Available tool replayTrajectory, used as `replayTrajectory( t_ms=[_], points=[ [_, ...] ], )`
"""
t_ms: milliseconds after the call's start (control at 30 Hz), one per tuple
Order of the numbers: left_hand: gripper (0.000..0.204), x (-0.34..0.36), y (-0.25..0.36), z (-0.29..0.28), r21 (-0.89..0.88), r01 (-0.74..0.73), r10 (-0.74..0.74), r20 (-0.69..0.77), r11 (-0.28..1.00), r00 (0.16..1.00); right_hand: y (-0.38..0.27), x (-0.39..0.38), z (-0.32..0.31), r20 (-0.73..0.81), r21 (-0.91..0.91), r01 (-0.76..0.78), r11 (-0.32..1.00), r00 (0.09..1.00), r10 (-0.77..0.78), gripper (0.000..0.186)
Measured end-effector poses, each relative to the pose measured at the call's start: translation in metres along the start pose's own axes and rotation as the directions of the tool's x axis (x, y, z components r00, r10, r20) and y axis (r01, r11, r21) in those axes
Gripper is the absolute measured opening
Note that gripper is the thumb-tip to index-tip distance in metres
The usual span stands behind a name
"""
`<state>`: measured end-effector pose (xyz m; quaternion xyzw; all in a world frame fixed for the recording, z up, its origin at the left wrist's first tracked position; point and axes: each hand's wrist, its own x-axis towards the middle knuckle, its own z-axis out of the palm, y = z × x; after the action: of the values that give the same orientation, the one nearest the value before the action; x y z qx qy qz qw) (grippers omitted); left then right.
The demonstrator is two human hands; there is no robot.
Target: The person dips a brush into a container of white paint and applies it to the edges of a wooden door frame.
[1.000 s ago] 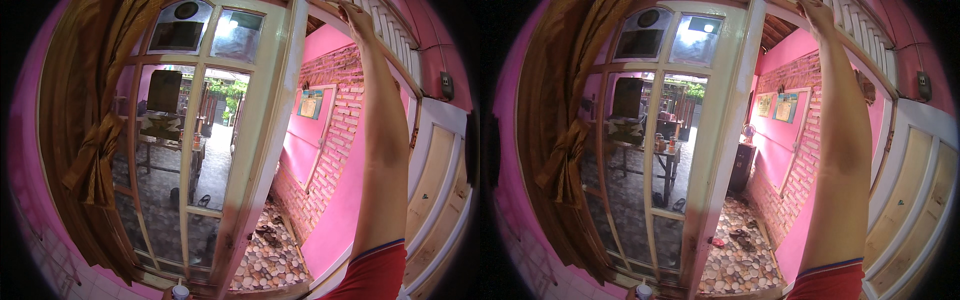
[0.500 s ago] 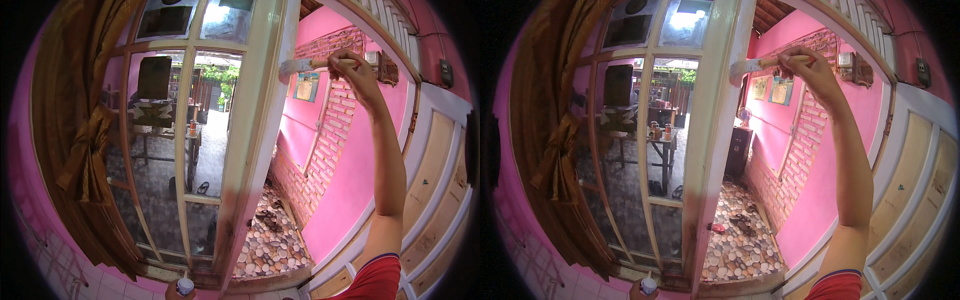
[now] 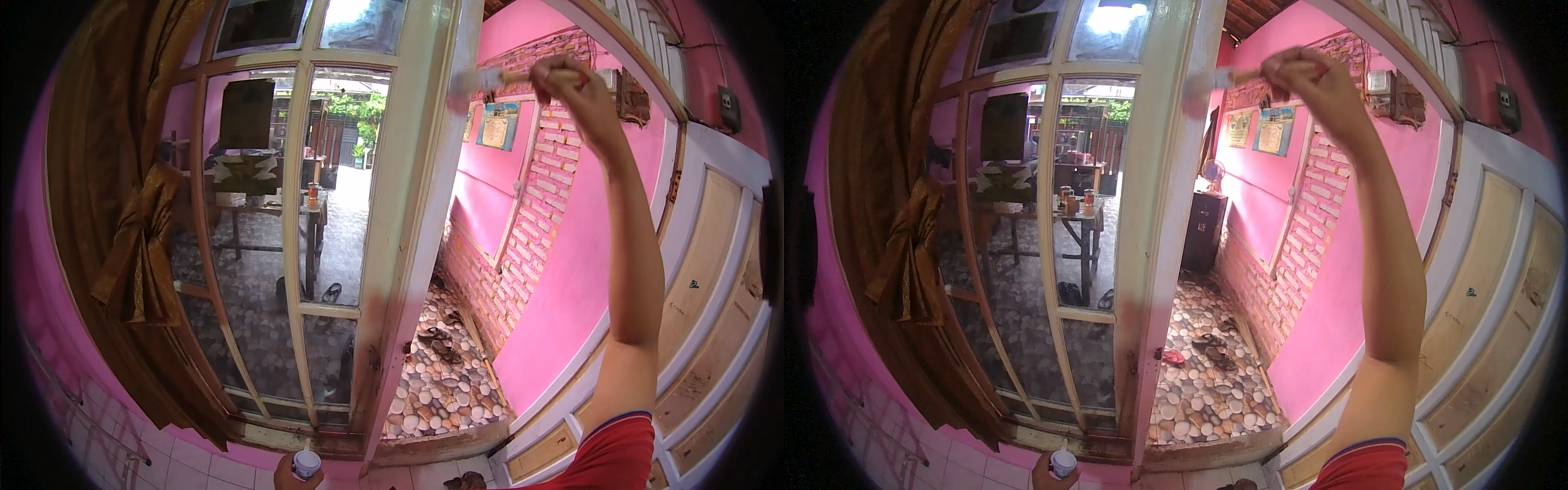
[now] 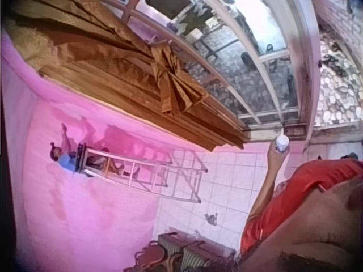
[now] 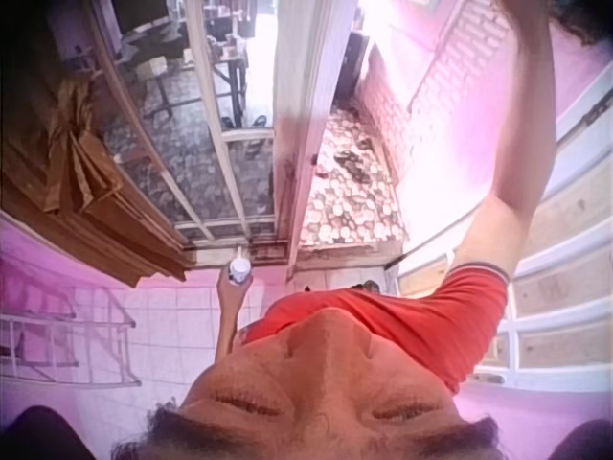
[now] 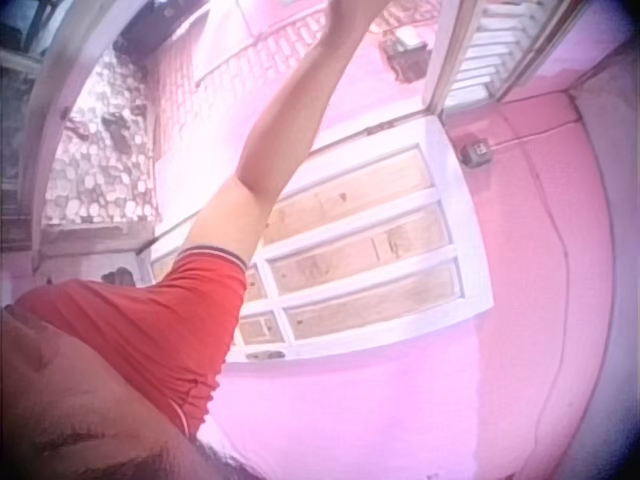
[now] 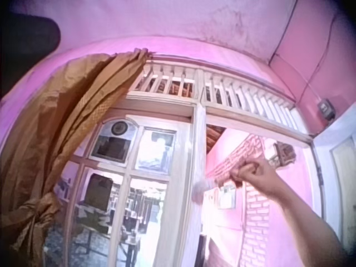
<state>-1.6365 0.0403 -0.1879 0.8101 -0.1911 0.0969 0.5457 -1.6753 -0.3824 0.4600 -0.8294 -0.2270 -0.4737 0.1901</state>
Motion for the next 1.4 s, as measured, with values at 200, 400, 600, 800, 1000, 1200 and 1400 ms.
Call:
replayTrajectory(
  t_ms=[200, 400, 600, 800, 1000, 1200, 1400],
  points=[
    [0.058, 0.002, 0.000, -0.003, -0.010, -0.004, 0.004, 0.035, 1.000, 0.999, 0.011, -0.007, 0.006, -0.006, -0.019, -0.065, 0.998, 0.998, 0.065, 0.029],
    [0.059, 0.003, -0.003, 0.001, -0.017, -0.018, 0.019, 0.049, 1.000, 0.999, 0.008, 0.038, -0.021, -0.174, -0.062, 0.058, 0.996, 0.982, -0.068, 0.031],
    [0.060, 0.006, -0.002, 0.000, -0.024, 0.003, -0.002, 0.047, 1.000, 0.999, 0.007, 0.012, -0.012, 0.017, -0.055, -0.029, 0.998, 0.999, 0.030, 0.028],
    [0.059, 0.012, -0.007, 0.005, -0.003, -0.013, 0.013, 0.061, 1.000, 0.998, 0.011, 0.041, -0.018, -0.135, -0.136, 0.059, 0.989, 0.988, -0.078, 0.032],
    [0.060, 0.017, 0.006, 0.005, -0.016, 0.005, -0.004, 0.069, 1.000, 0.998, 0.001, 0.047, -0.045, -0.088, -0.081, 0.090, 0.993, 0.991, -0.097, 0.030],
    [0.060, 0.022, 0.008, 0.006, 0.002, -0.015, 0.014, 0.068, 1.000, 0.998, 0.012, 0.042, -0.027, -0.099, -0.116, 0.047, 0.992, 0.993, -0.058, 0.030],
    [0.059, 0.021, 0.010, 0.010, 0.003, 0.060, -0.060, 0.078, 0.998, 0.995, 0.003, 0.087, -0.043, -0.268, -0.185, 0.155, 0.970, 0.942, -0.202, 0.026]
  ],
)
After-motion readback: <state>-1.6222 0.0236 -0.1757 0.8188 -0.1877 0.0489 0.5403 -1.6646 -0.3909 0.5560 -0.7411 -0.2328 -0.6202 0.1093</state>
